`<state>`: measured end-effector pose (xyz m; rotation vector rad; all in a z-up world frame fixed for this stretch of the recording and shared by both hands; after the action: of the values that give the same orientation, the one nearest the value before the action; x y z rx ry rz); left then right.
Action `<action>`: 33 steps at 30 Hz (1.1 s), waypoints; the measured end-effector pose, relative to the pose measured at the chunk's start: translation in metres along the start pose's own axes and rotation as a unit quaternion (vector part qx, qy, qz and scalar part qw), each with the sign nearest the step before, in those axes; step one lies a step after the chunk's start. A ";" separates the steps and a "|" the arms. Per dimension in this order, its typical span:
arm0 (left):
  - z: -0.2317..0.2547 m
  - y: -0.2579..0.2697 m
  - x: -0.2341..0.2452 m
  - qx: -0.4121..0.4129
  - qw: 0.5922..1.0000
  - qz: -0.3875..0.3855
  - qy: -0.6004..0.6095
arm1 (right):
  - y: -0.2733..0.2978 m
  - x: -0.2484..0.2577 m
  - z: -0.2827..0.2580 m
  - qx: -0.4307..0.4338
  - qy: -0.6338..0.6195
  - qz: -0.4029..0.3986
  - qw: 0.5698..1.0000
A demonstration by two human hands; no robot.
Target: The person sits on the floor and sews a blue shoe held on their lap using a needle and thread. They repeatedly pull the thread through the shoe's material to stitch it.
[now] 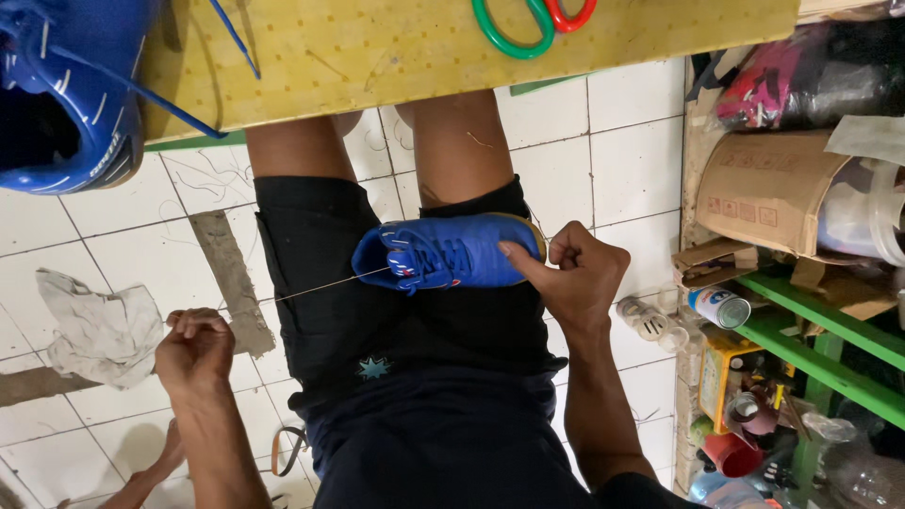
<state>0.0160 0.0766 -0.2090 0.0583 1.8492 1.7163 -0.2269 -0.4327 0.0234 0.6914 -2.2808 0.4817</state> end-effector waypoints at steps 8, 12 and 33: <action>0.033 -0.023 0.012 -0.059 0.984 0.022 -0.165 | -0.001 -0.008 -0.003 -0.007 -0.002 -0.020 1.000; 0.043 -0.027 0.026 -0.114 0.971 0.077 -0.197 | -0.002 -0.016 0.003 -0.021 0.015 -0.058 0.998; -0.335 0.123 -0.146 0.023 0.416 -0.395 -0.819 | 0.012 -0.022 0.022 -0.060 -0.156 -0.110 0.980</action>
<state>-0.0612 -0.2648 -0.0466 0.5510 0.1329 0.2342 -0.2321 -0.4270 -0.0087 1.0026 -2.4577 0.1344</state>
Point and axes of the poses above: each hand's wrist, its own y-axis away from the middle knuckle, its own x-axis out of the back of the hand, z = x × y, the point moved 10 cm from there along -y, towards the middle knuckle, and after that the axes turned 6 degrees about x, right-handed, at the moved point
